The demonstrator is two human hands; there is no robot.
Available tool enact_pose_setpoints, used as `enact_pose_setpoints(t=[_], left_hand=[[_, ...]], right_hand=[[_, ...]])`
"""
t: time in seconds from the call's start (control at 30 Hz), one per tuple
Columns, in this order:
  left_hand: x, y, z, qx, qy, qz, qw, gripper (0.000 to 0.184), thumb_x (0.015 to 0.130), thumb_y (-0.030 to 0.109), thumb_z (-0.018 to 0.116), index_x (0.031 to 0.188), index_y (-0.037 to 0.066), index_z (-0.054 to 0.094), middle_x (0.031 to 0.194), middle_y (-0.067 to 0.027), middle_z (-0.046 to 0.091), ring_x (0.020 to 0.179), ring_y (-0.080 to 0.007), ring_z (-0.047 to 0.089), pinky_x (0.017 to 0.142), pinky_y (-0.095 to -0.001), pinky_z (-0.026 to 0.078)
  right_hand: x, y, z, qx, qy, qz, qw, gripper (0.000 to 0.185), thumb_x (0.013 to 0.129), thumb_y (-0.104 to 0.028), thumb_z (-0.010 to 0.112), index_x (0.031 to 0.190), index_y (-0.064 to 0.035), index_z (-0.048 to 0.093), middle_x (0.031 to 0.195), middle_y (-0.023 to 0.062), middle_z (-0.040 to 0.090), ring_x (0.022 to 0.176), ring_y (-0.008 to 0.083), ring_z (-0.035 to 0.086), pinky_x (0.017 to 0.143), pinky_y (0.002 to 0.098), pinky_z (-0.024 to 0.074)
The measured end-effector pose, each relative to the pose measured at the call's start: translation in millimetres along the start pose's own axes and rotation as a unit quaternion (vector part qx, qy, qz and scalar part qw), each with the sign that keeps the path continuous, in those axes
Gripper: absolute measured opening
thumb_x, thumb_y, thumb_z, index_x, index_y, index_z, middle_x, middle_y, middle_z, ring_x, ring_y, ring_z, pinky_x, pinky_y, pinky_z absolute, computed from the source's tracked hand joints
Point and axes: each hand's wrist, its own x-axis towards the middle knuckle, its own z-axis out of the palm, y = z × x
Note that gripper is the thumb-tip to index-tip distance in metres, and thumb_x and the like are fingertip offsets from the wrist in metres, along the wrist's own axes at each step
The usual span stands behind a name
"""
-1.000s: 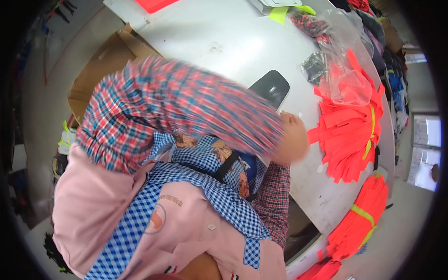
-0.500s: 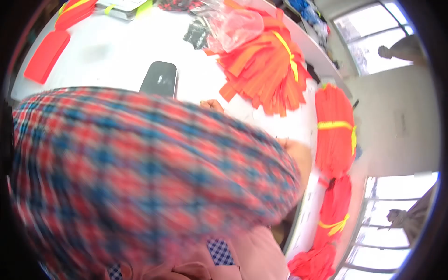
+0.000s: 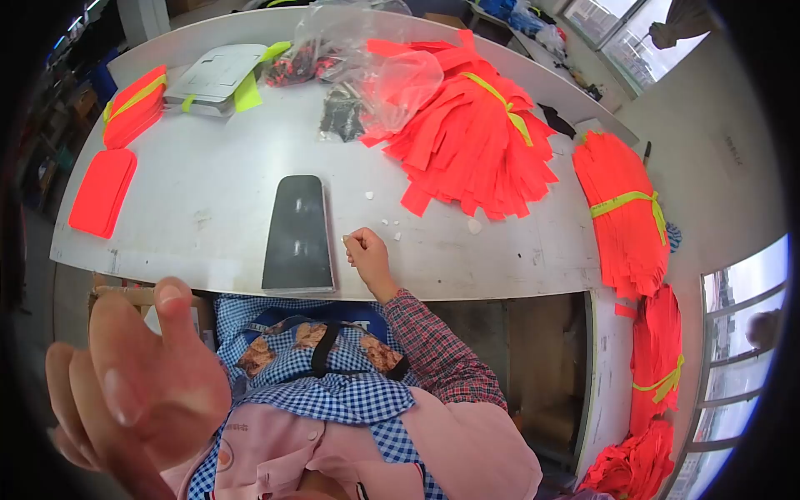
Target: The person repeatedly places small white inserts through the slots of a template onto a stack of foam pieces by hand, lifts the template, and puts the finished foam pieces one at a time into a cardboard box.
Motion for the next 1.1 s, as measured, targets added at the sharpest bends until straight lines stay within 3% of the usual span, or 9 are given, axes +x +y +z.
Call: enact_pose_setpoints(t=[0.07, 0.27, 0.37, 0.47, 0.57, 0.63, 0.77, 0.87, 1.1], left_hand=[[-6, 24, -22, -0.027, -0.148, -0.045, 0.988, 0.022, 0.103, 0.039, 0.033, 0.099, 0.019, 0.042, 0.086, 0.0172, 0.062, 0.112, -0.0188, 0.034, 0.104, -0.0548, 0.002], [-13, 29, -19, -0.062, -0.150, 0.006, 0.987, 0.022, 0.103, 0.034, 0.031, 0.102, 0.016, 0.042, 0.090, 0.0102, 0.072, 0.119, -0.0214, 0.041, 0.114, -0.0602, 0.000], [-24, 25, -1, -0.066, 0.017, 0.052, 0.996, 0.026, 0.103, 0.039, 0.033, 0.092, 0.018, 0.044, 0.081, 0.0097, 0.061, 0.093, -0.0179, 0.045, 0.098, -0.0535, 0.017], [-31, 42, 3, -0.030, 0.161, -0.046, 0.985, 0.029, 0.102, 0.036, 0.041, 0.080, 0.018, 0.047, 0.065, 0.0060, 0.043, 0.069, -0.0142, 0.048, 0.076, -0.0390, 0.038], [-27, -4, -44, 0.114, 0.058, -0.168, 0.977, 0.029, 0.105, 0.028, 0.034, 0.087, 0.015, 0.052, 0.077, -0.0005, 0.056, 0.091, -0.0172, 0.055, 0.094, -0.0429, 0.041], [-64, -39, -96, 0.380, 0.025, -0.319, 0.868, 0.020, 0.101, 0.023, 0.048, 0.107, 0.004, 0.055, 0.108, -0.0120, 0.061, 0.108, -0.0259, 0.055, 0.100, -0.0396, 0.040], [-181, -98, -160, 0.705, -0.159, -0.342, 0.600, 0.058, 0.094, 0.036, 0.057, 0.137, -0.001, 0.043, 0.143, -0.0258, 0.040, 0.136, -0.0417, 0.035, 0.108, -0.0546, 0.029], [-219, -106, -167, 0.714, -0.214, -0.371, 0.554, 0.068, 0.092, 0.042, 0.058, 0.141, -0.001, 0.039, 0.149, -0.0263, 0.031, 0.140, -0.0432, 0.027, 0.109, -0.0614, 0.023], [-228, -106, -170, 0.729, -0.218, -0.332, 0.557, 0.063, 0.092, 0.039, 0.058, 0.141, 0.003, 0.042, 0.150, -0.0220, 0.032, 0.141, -0.0374, 0.028, 0.109, -0.0611, 0.024]], right_hand=[[-1, 2, 5, -0.022, -0.011, -0.006, 1.000, 0.015, 0.092, -0.017, 0.063, 0.085, -0.0049, 0.057, 0.067, -0.0002, 0.055, 0.057, 0.0065, 0.050, 0.051, 0.0218, 0.0424], [-2, 5, 6, -0.071, -0.016, -0.025, 0.997, 0.015, 0.092, -0.017, 0.062, 0.086, -0.0046, 0.057, 0.068, 0.0000, 0.056, 0.058, 0.0063, 0.051, 0.052, 0.0220, 0.0423], [-1, 8, 8, -0.068, -0.007, -0.024, 0.997, 0.016, 0.091, -0.018, 0.063, 0.085, -0.0035, 0.059, 0.067, 0.0005, 0.058, 0.060, 0.0062, 0.054, 0.053, 0.0227, 0.0435], [1, 10, 12, -0.103, 0.009, -0.041, 0.994, 0.017, 0.089, -0.017, 0.064, 0.084, -0.0022, 0.060, 0.069, 0.0023, 0.060, 0.062, 0.0091, 0.057, 0.056, 0.0257, 0.0454], [3, 17, 18, -0.176, 0.036, -0.135, 0.974, 0.017, 0.089, -0.018, 0.064, 0.087, -0.0016, 0.062, 0.081, 0.0050, 0.065, 0.070, 0.0119, 0.060, 0.062, 0.0275, 0.0487], [3, 17, 24, -0.208, 0.051, -0.173, 0.961, 0.018, 0.089, -0.019, 0.064, 0.089, -0.0011, 0.063, 0.090, 0.0071, 0.068, 0.075, 0.0134, 0.062, 0.066, 0.0285, 0.0504], [-6, -1, 34, -0.208, 0.037, -0.138, 0.968, 0.017, 0.086, -0.018, 0.065, 0.090, -0.0011, 0.064, 0.091, 0.0110, 0.069, 0.078, 0.0183, 0.064, 0.070, 0.0307, 0.0502], [-8, 2, 39, -0.203, 0.030, -0.135, 0.969, 0.016, 0.085, -0.017, 0.064, 0.088, -0.0014, 0.063, 0.086, 0.0135, 0.068, 0.084, 0.0266, 0.067, 0.074, 0.0348, 0.0503], [-15, -9, 47, -0.190, 0.028, -0.178, 0.965, 0.016, 0.085, -0.017, 0.065, 0.089, -0.0017, 0.062, 0.094, 0.0161, 0.069, 0.090, 0.0314, 0.066, 0.079, 0.0365, 0.0506]])
